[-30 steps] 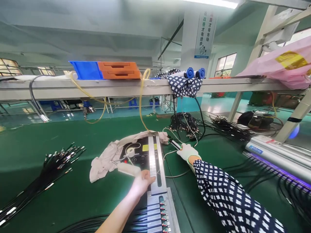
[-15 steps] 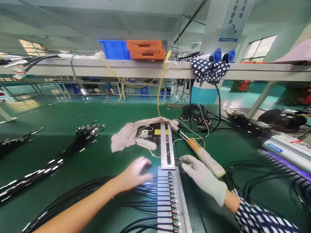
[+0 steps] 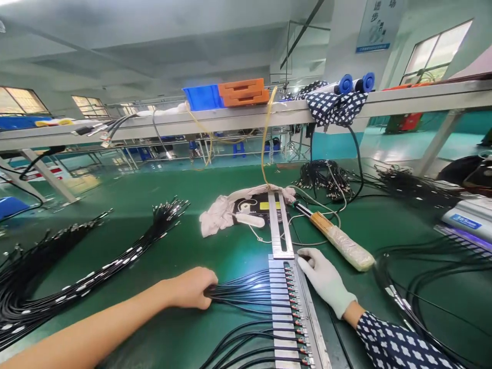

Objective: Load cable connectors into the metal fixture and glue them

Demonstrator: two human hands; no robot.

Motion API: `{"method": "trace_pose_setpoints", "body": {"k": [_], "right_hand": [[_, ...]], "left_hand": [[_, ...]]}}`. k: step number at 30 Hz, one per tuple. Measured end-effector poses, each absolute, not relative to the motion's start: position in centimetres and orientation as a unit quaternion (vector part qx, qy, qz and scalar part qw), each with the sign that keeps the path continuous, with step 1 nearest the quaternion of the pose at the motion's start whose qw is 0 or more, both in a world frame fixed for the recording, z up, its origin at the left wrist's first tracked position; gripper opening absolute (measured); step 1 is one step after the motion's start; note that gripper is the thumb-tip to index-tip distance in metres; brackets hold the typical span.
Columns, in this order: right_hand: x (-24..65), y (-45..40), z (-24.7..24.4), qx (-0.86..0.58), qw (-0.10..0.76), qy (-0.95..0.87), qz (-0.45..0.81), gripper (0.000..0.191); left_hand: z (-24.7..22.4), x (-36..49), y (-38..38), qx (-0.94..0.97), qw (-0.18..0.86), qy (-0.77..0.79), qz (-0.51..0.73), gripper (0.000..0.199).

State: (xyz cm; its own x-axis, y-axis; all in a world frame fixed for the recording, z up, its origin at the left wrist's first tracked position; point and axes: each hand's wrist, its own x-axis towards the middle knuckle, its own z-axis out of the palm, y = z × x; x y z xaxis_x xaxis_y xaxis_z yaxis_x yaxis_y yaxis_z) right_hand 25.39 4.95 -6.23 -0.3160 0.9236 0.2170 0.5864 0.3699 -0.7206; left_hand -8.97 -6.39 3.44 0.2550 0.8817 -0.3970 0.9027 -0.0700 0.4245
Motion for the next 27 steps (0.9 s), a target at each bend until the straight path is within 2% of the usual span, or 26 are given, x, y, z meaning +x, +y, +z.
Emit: {"method": "trace_pose_setpoints", "body": {"k": [7, 12, 20, 27], "right_hand": [[24.7, 4.1, -5.4, -0.446, 0.284, -0.829, 0.182, 0.040], [24.9, 4.4, -6.1, -0.441, 0.270, -0.843, 0.145, 0.040], [24.8, 4.6, -6.2, -0.433, 0.276, -0.849, 0.125, 0.036], [24.8, 4.6, -5.9, -0.433, 0.276, -0.849, 0.124, 0.033]], "left_hand": [[6.5, -9.1, -4.6, 0.653, 0.464, 0.597, -0.051, 0.030], [10.2, -8.1, -3.8, 0.648, 0.493, 0.579, 0.039, 0.049], [5.1, -10.1, -5.1, 0.630, 0.520, 0.576, -0.023, 0.062], [5.9, -11.0, -5.1, 0.606, 0.547, 0.578, 0.003, 0.061]]}}
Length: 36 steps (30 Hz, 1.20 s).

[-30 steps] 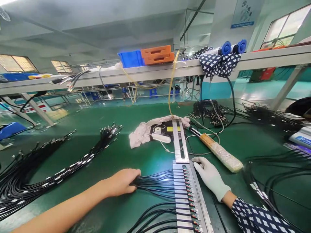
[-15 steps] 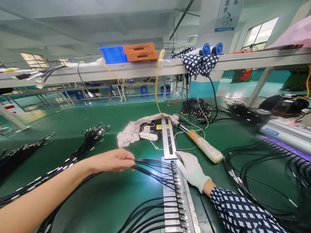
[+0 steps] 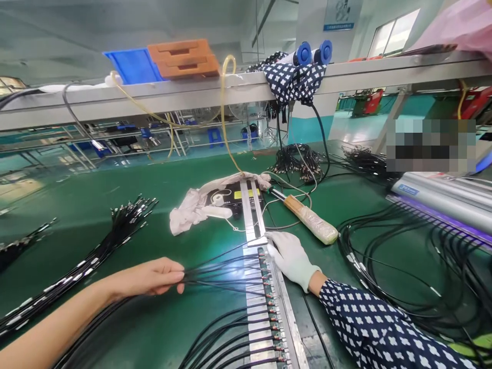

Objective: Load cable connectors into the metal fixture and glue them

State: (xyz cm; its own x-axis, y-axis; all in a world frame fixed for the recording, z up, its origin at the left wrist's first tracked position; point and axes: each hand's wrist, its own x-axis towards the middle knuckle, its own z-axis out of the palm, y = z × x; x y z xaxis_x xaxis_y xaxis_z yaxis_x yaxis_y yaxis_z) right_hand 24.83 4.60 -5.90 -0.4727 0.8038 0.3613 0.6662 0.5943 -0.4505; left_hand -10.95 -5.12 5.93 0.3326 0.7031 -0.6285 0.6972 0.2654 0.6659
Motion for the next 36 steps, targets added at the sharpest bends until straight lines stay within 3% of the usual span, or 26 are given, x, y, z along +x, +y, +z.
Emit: {"method": "trace_pose_setpoints", "body": {"k": [25, 30, 36], "right_hand": [[24.9, 4.4, -5.1, -0.439, 0.283, -0.842, 0.135, 0.029], [24.8, 4.4, -5.1, -0.439, 0.279, -0.843, 0.135, 0.030], [24.9, 4.4, -4.9, -0.437, 0.269, -0.848, 0.134, 0.032]], "left_hand": [[5.6, -13.4, -5.5, 0.575, 0.557, 0.599, 0.003, 0.058], [5.7, -14.8, -4.8, 0.635, 0.396, 0.663, -0.043, 0.062], [1.1, -10.9, -10.6, 0.693, 0.150, 0.705, -0.002, 0.060]]}}
